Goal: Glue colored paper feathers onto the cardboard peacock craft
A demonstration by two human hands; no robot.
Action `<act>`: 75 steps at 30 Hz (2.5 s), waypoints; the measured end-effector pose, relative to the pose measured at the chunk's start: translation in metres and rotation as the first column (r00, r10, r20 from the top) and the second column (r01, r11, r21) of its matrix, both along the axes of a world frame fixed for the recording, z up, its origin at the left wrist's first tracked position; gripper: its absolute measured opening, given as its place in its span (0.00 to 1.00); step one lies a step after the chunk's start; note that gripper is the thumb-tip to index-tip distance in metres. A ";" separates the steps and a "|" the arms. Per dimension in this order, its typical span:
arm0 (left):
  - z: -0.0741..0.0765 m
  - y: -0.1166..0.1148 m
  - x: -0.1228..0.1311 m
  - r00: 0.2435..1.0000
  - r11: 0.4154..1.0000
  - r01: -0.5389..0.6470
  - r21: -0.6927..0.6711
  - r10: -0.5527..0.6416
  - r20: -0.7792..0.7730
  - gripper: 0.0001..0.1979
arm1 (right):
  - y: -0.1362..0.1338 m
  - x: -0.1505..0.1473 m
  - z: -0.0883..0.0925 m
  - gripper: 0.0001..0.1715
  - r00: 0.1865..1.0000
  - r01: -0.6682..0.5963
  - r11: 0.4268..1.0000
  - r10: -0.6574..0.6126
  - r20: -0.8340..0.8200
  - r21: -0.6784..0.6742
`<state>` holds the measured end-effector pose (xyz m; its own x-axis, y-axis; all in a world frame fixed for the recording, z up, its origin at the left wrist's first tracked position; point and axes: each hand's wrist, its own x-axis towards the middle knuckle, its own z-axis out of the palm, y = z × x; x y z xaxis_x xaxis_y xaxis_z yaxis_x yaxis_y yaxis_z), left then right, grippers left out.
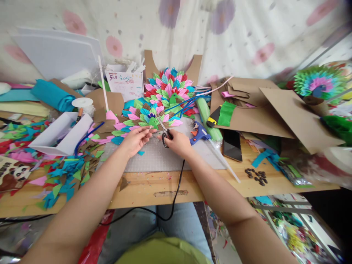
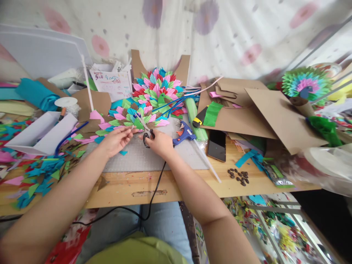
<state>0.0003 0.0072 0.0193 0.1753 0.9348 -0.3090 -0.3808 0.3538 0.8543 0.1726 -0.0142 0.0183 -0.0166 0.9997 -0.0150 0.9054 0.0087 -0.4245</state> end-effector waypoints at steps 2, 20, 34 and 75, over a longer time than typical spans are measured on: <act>0.000 0.000 0.000 1.000 1.000 -0.010 0.001 0.010 -0.018 0.06 | 0.000 0.001 -0.001 0.25 1.000 -0.009 1.000 0.009 -0.005 0.020; -0.002 0.001 -0.001 0.996 0.999 -0.027 0.044 0.024 0.083 0.03 | 0.001 0.000 -0.005 0.25 0.998 -0.056 0.998 0.055 0.037 0.024; -0.008 -0.004 0.007 0.991 0.982 0.035 0.187 -0.009 -0.135 0.07 | -0.009 -0.007 -0.004 0.24 0.987 -0.123 0.992 0.121 0.106 0.008; -0.013 0.005 -0.003 0.991 0.995 0.077 0.070 -0.068 -0.118 0.06 | -0.022 -0.032 0.002 0.39 0.991 -0.092 0.992 0.100 0.094 -0.087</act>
